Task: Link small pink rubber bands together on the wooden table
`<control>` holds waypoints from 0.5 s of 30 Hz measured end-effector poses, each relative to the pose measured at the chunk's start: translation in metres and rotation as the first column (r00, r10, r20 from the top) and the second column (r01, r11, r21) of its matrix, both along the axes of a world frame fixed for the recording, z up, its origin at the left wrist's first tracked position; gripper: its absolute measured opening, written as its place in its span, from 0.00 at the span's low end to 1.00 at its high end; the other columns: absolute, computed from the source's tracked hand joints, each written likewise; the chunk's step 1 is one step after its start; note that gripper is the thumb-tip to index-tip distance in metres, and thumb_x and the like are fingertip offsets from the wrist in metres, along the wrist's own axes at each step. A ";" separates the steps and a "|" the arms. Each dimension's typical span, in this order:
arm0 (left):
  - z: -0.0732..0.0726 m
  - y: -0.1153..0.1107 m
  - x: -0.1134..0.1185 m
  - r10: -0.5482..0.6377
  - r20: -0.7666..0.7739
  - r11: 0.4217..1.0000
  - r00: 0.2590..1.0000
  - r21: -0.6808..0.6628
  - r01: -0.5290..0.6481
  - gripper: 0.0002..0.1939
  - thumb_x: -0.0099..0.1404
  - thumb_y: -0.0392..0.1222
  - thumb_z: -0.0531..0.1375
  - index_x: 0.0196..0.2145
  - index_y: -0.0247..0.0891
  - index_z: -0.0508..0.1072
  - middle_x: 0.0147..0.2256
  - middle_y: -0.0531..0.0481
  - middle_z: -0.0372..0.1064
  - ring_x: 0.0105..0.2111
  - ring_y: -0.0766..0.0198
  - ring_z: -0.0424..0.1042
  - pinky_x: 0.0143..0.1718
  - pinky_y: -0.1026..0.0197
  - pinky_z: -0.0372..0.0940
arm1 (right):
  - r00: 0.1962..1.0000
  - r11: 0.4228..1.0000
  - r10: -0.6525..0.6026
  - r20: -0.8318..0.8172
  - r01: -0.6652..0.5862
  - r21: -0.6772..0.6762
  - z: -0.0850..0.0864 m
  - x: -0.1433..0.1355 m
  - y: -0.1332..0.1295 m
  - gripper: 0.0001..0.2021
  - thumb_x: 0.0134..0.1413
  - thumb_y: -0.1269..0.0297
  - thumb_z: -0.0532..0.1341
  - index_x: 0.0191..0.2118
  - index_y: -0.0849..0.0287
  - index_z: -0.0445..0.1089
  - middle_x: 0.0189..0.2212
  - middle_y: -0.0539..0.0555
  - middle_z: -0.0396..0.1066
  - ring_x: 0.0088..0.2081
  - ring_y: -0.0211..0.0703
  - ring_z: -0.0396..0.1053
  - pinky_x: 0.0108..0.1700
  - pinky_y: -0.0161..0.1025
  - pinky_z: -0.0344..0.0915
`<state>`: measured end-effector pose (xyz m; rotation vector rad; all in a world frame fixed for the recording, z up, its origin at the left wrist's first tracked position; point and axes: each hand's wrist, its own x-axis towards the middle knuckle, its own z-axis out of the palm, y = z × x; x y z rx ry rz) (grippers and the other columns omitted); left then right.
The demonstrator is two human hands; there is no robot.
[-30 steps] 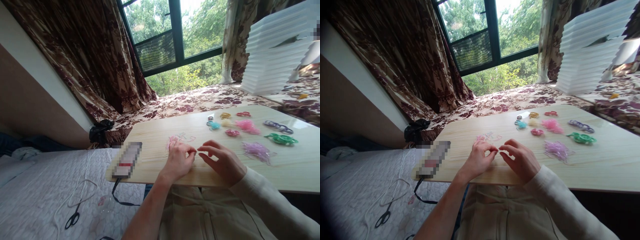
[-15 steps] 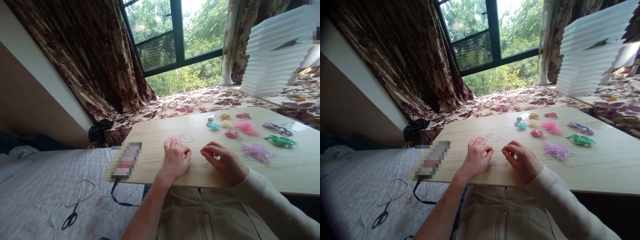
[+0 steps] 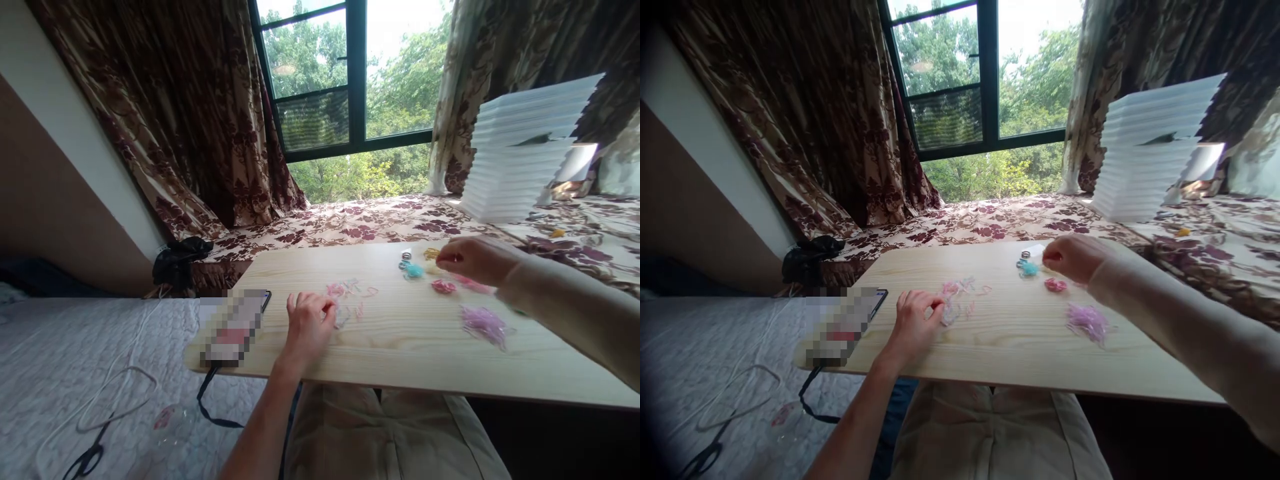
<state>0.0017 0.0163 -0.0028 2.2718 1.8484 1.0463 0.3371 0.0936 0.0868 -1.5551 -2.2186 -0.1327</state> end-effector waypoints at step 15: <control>-0.004 0.003 -0.016 0.051 0.000 0.999 0.999 0.007 -0.051 0.09 0.66 0.37 0.58 0.31 0.44 0.77 0.37 0.50 0.78 0.45 0.55 0.70 0.61 0.41 0.51 | 0.956 0.922 -0.209 0.206 0.263 -0.285 -0.036 -0.015 0.082 0.16 0.63 0.56 0.60 0.53 0.55 0.68 0.53 0.57 0.68 0.49 0.45 0.70 0.49 0.48 0.70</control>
